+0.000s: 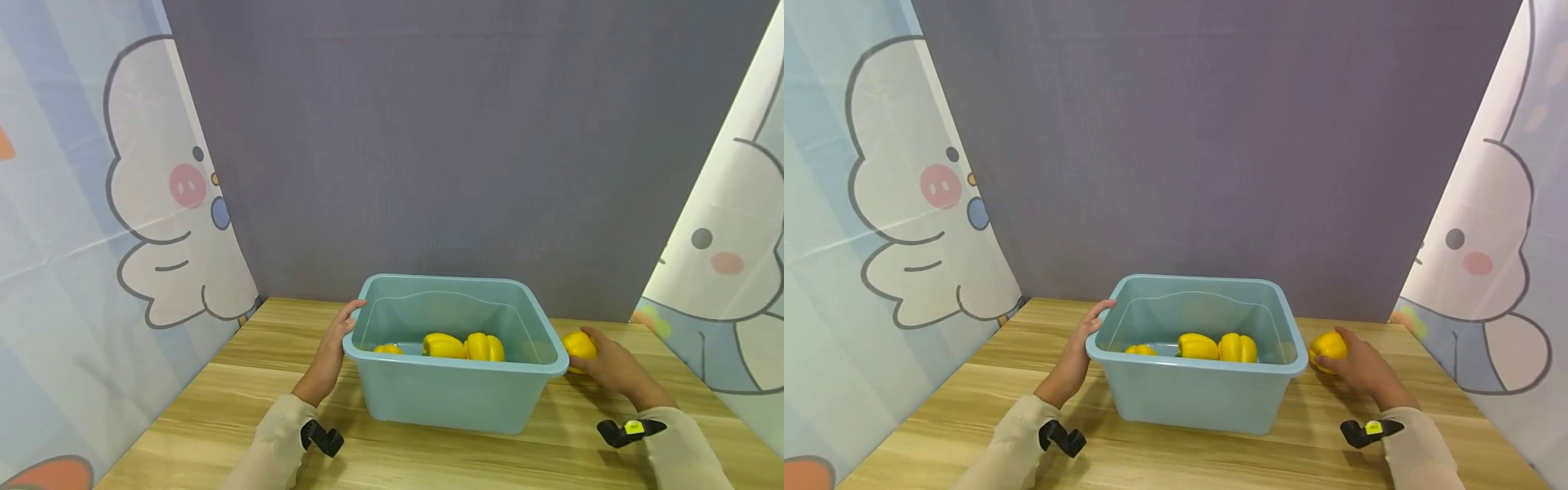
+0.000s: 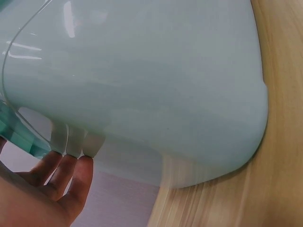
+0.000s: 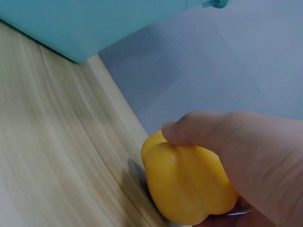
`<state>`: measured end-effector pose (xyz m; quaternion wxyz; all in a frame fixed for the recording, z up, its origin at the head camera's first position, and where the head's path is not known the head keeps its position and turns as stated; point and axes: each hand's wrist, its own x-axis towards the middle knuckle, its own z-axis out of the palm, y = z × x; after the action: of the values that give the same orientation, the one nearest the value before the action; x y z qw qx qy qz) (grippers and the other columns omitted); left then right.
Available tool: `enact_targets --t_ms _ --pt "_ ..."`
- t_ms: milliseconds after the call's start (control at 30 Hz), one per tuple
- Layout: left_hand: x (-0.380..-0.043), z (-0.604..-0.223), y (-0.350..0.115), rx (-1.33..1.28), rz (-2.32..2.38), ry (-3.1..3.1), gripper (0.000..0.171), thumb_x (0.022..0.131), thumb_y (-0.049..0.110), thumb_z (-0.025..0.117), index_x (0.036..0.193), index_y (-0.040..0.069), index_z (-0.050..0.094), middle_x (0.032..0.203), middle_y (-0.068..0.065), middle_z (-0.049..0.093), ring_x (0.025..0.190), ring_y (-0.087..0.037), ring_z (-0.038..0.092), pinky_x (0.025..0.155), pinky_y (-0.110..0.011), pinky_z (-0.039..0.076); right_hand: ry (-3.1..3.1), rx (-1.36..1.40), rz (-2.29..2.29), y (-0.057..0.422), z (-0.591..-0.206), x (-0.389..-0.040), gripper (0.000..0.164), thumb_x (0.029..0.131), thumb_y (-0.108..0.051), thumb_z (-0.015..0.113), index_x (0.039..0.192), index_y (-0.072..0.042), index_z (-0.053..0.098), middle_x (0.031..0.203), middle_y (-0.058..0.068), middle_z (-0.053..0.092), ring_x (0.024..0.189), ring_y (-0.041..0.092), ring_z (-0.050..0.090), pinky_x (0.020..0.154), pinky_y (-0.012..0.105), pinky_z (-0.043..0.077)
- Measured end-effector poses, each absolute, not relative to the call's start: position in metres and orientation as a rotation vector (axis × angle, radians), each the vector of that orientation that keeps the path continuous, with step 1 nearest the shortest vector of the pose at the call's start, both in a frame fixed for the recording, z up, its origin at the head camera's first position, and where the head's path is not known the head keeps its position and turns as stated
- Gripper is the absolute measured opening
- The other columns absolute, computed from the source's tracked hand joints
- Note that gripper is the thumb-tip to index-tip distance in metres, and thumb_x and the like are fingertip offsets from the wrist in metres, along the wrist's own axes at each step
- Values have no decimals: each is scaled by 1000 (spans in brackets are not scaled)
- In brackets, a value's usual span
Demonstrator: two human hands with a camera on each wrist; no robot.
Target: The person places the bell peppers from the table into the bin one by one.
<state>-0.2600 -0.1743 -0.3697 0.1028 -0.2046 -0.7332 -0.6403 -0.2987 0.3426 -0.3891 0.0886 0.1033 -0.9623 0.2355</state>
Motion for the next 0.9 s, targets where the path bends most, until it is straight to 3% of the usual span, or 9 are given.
enact_targets --t_ms 900 --pt "-259 -369 -174 -606 -1913 -2152 56 104 44 34 153 16 37 159 -2 28 139 -30 34 105 -56 29 -2882 216 723 347 -386 -297 88 94 -49 63 143 17 31 118 40 55 90 41 59 74 54 49"
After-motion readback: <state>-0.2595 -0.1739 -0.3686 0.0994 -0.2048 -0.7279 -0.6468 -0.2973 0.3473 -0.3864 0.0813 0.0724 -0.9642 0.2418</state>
